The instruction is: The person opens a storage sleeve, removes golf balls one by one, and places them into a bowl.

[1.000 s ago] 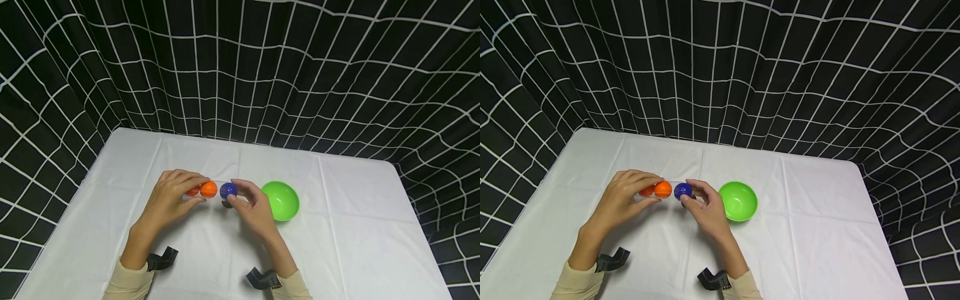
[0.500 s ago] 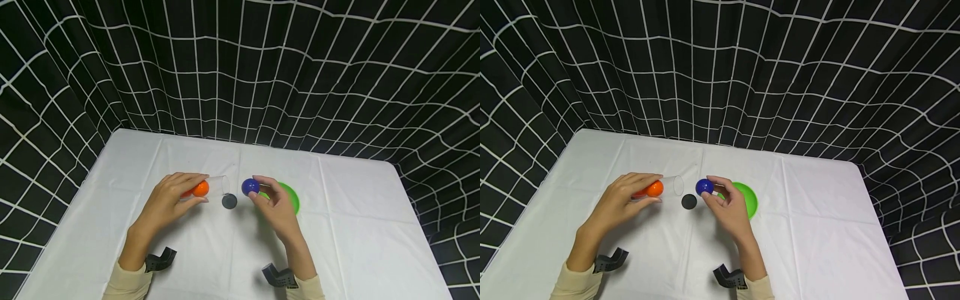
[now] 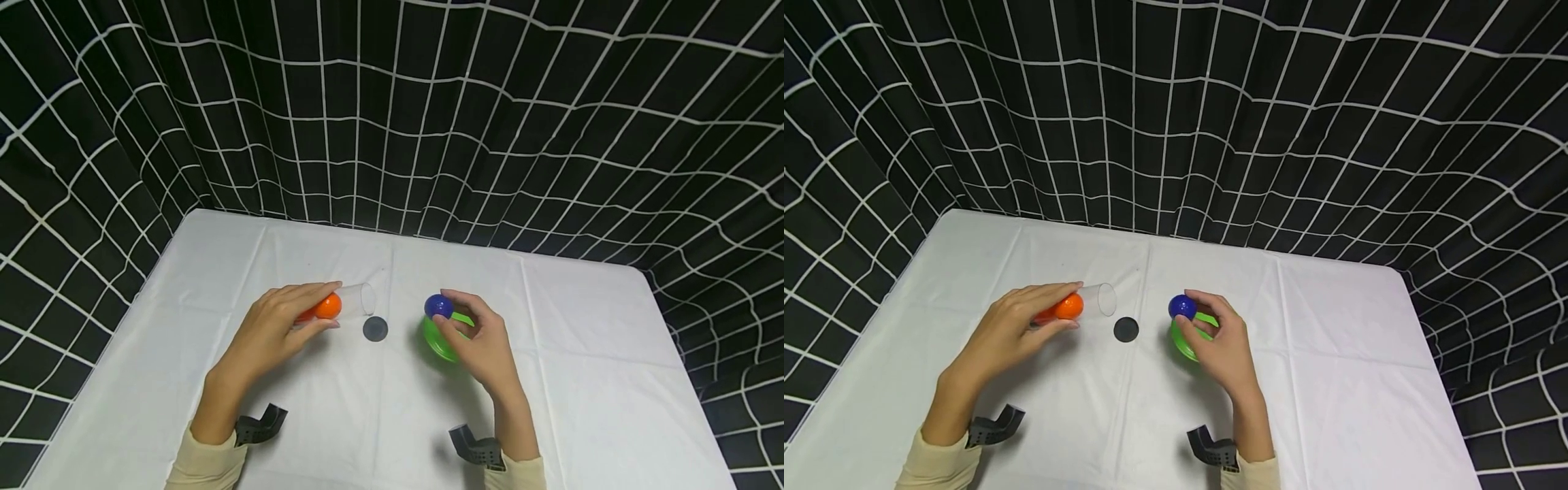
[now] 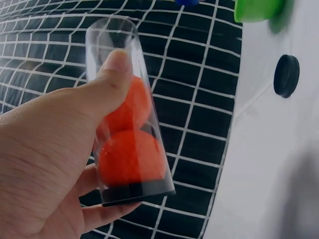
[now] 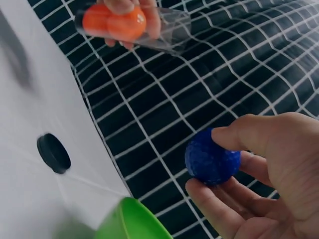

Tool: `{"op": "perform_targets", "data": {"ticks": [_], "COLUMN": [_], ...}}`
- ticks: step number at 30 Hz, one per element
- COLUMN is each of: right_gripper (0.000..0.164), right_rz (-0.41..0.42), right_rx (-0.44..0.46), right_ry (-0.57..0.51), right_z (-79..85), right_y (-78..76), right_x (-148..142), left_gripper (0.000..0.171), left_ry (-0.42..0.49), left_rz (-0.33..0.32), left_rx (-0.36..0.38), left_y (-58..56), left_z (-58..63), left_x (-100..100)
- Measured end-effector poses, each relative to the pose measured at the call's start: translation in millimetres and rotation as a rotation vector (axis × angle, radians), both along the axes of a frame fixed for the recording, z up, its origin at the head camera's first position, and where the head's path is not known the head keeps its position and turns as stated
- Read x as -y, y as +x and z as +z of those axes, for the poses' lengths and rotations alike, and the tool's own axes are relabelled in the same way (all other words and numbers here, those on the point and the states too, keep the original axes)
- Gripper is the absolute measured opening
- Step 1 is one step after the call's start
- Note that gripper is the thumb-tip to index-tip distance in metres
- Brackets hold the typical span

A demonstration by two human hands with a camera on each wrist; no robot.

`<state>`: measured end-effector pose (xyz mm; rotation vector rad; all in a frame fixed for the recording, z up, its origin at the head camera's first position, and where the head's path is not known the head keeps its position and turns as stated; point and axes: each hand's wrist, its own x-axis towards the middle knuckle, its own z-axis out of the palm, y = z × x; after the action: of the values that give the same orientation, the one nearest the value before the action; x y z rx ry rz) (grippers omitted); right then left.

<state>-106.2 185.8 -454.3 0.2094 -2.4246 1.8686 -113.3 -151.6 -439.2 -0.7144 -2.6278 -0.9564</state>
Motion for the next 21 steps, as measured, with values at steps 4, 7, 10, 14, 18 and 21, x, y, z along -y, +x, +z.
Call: {"op": "perform_targets", "data": {"ticks": [4, 7, 10, 14, 18, 21], "right_gripper": [0.042, 0.040, 0.039, 0.039, 0.039, 0.038], "right_rz": [-0.026, -0.034, -0.041, -0.053, -0.059, -0.061], "right_rx": [-0.033, -0.055, -0.063, -0.052, -0.058, -0.078], "right_ry": [0.091, 0.175, 0.238, 0.276, 0.290, 0.302], "right_z": [-0.3, -1.6, -3.9, -7.3, -9.5, -10.7], "right_y": [-0.2, -0.5, -0.9, -1.0, -1.6, -2.2], "right_x": [-7, -15, -23, -30, -33, -34], "left_gripper": [0.054, 0.053, 0.053, 0.054, 0.054, 0.055], "left_ry": [-0.054, -0.116, -0.162, -0.177, -0.175, -0.177], "left_rz": [0.016, 0.022, 0.024, 0.015, 0.006, 0.005], "left_rx": [0.006, 0.035, 0.081, 0.094, 0.052, 0.034], "left_y": [0.4, 1.2, 2.5, 3.7, 3.5, 3.8], "left_z": [-0.5, 1.1, 3.7, 4.1, 2.1, 1.8], "left_x": [1, 2, 3, 3, 3, 3]}}
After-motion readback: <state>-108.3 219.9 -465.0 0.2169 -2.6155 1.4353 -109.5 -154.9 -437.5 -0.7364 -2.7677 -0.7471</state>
